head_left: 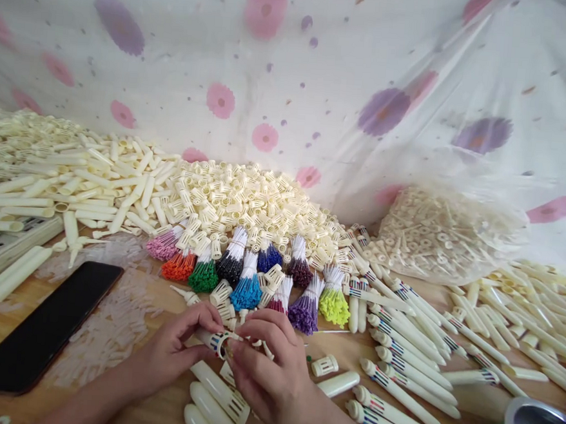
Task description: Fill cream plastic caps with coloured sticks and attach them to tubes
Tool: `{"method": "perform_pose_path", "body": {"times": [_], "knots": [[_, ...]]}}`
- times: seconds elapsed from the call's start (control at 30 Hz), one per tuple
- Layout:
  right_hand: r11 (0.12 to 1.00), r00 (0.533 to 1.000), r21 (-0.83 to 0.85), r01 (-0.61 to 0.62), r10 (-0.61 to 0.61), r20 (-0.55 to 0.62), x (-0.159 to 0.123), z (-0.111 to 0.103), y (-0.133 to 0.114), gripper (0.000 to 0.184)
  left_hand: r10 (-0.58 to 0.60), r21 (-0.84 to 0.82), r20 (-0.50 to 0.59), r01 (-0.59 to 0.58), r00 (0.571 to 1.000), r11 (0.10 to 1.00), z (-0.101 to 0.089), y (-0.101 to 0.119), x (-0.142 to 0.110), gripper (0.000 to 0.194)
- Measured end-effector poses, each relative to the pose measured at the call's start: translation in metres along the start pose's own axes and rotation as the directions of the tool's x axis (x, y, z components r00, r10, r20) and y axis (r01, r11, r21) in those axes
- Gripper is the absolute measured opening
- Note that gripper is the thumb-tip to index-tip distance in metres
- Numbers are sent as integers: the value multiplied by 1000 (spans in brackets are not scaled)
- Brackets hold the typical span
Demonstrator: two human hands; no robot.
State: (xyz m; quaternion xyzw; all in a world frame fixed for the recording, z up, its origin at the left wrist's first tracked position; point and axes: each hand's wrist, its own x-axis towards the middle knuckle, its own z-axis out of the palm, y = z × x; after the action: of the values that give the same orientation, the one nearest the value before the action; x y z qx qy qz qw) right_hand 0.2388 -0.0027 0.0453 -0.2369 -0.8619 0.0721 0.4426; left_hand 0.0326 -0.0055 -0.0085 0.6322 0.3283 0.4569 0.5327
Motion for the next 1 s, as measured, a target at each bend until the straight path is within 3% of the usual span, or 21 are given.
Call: {"method": "perform_pose_path", "body": {"times": [0.23, 0.37, 0.5, 0.63, 0.73, 1.0], "knots": [[997, 997, -29, 69, -67, 48, -4, 3, 8, 25, -16, 73, -5, 17, 1000, 997, -7, 9, -1, 14], [999, 998, 19, 44, -45, 32, -4, 1, 9, 27, -21, 135, -8, 22, 1000, 991, -10, 13, 0, 16], [958, 984, 234, -167, 179, -27, -2, 0, 3, 16, -68, 191, -22, 71, 997, 979, -10, 17, 0, 18], [809, 893, 391, -438, 440, 89, 2, -3, -1, 7, -101, 188, -31, 105, 994, 977, -9, 20, 0, 20], [759, 864, 416, -500, 467, 187, 3, -5, 1, 7, -135, 185, -22, 137, 991, 973, -9, 22, 0, 22], [772, 855, 372, -515, 433, 287, 6, -10, 1, 9, -178, 151, -4, 177, 984, 973, -6, 26, 3, 24]]}}
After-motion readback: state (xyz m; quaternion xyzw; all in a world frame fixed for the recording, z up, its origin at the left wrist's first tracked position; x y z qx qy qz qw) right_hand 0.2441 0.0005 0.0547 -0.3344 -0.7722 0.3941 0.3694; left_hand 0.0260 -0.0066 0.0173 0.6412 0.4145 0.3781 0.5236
